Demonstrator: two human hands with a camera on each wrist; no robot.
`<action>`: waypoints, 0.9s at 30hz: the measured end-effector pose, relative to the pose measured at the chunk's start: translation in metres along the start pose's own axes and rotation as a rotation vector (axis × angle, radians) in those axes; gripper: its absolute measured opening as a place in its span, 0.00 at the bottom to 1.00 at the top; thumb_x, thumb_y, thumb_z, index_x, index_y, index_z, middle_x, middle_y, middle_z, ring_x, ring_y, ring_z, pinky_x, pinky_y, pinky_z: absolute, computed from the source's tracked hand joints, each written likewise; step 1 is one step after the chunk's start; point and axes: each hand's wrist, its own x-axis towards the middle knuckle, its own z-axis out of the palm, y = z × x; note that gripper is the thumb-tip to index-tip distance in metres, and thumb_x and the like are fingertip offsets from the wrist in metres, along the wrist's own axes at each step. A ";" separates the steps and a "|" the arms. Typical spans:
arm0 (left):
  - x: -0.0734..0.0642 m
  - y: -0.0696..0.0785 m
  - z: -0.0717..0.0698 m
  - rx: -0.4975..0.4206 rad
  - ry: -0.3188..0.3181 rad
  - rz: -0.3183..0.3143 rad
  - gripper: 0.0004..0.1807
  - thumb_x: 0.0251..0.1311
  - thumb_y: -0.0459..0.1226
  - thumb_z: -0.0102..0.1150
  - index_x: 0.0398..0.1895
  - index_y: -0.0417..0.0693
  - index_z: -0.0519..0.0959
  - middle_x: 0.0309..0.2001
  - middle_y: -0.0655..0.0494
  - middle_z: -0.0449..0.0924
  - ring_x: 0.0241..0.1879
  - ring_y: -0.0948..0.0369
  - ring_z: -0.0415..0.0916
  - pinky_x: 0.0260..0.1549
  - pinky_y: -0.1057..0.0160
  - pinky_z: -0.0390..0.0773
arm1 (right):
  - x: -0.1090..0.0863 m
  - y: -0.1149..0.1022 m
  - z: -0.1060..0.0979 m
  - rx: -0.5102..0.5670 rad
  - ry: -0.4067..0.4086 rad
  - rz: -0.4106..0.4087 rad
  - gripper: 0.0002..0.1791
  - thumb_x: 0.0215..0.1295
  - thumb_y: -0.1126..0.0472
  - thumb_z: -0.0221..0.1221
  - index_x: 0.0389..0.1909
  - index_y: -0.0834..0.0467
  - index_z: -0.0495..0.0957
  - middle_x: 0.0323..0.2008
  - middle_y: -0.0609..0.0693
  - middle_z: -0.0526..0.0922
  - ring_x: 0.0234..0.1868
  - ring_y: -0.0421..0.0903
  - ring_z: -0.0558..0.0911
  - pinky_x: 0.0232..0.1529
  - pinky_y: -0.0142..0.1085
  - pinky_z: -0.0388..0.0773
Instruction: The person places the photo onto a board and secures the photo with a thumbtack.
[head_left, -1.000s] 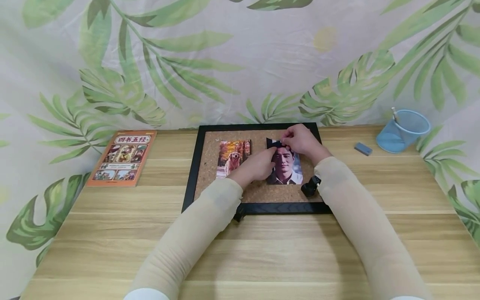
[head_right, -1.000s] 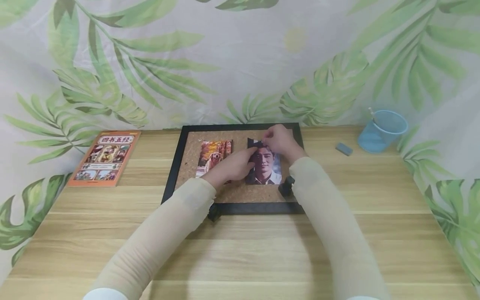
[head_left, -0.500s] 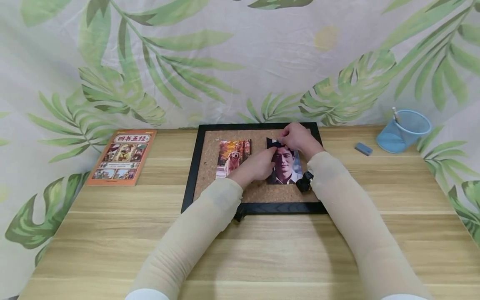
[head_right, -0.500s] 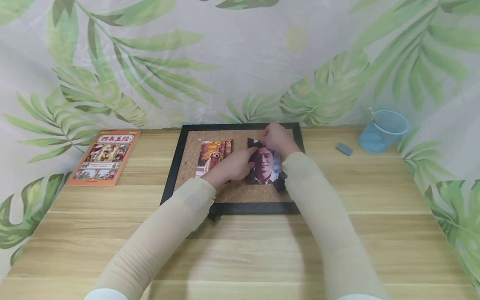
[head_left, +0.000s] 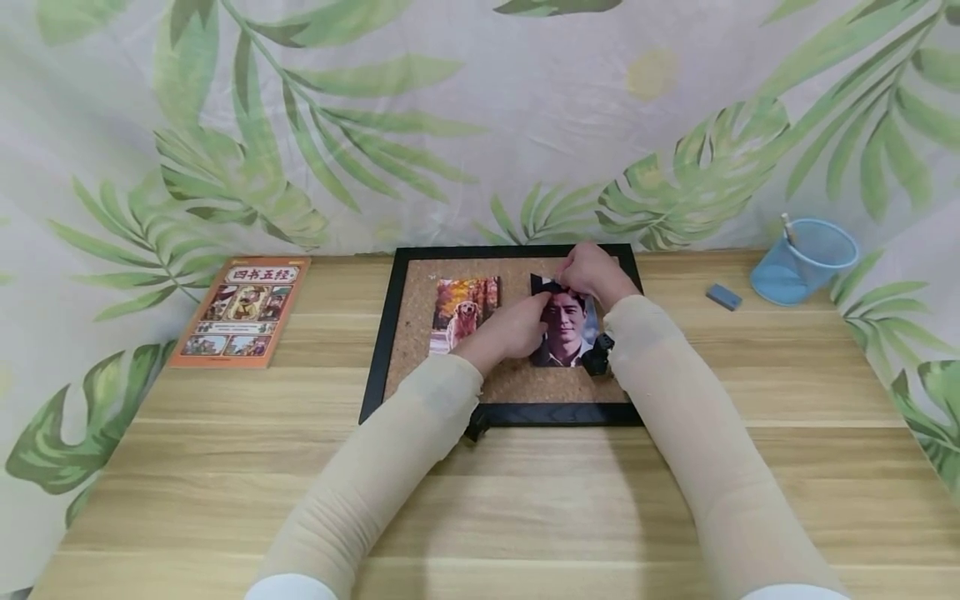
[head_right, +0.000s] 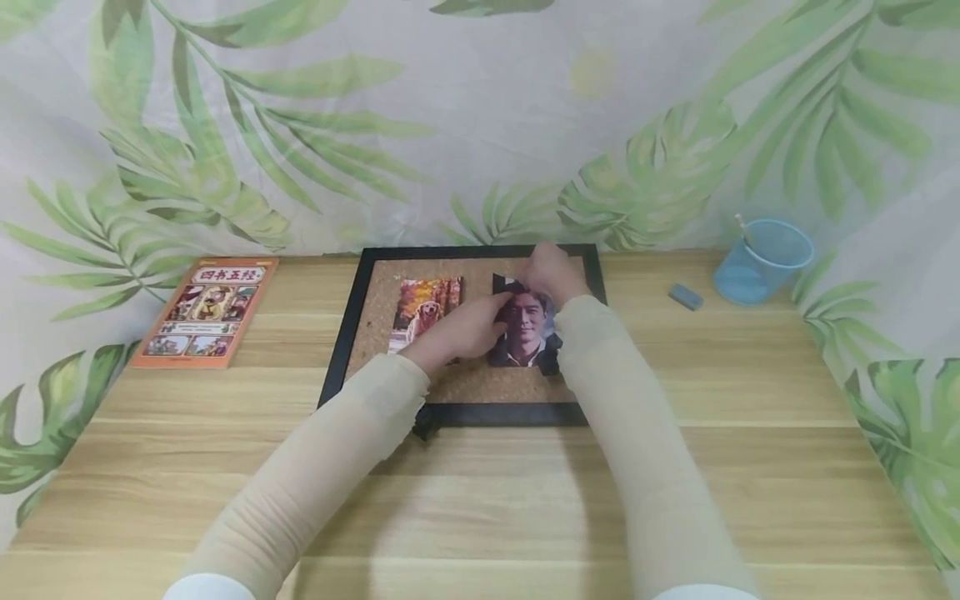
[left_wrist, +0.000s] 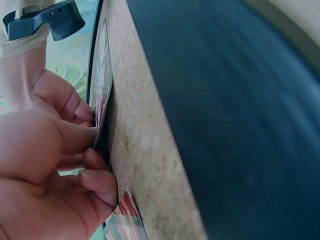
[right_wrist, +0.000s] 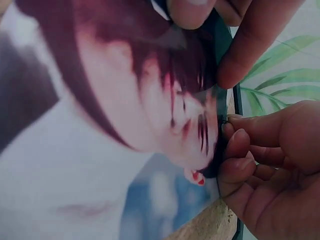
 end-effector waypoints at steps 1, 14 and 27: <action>0.000 0.000 0.000 -0.002 0.005 -0.003 0.32 0.84 0.37 0.48 0.85 0.38 0.58 0.79 0.38 0.69 0.78 0.46 0.69 0.78 0.51 0.69 | 0.000 0.000 0.000 -0.005 -0.001 0.000 0.14 0.77 0.62 0.56 0.46 0.64 0.89 0.22 0.45 0.82 0.30 0.45 0.80 0.41 0.38 0.77; 0.051 -0.034 0.038 0.073 0.087 -0.018 0.33 0.81 0.43 0.52 0.84 0.40 0.62 0.74 0.38 0.75 0.72 0.45 0.76 0.72 0.47 0.76 | -0.004 0.019 0.007 0.071 0.078 -0.035 0.14 0.81 0.57 0.57 0.44 0.64 0.84 0.22 0.45 0.82 0.25 0.40 0.78 0.30 0.31 0.74; -0.009 -0.012 0.001 0.058 0.161 -0.049 0.30 0.82 0.45 0.53 0.79 0.39 0.69 0.70 0.38 0.78 0.66 0.44 0.81 0.66 0.46 0.81 | -0.043 0.038 0.007 0.021 0.168 -0.314 0.17 0.84 0.55 0.55 0.51 0.64 0.85 0.39 0.59 0.86 0.36 0.50 0.82 0.39 0.43 0.78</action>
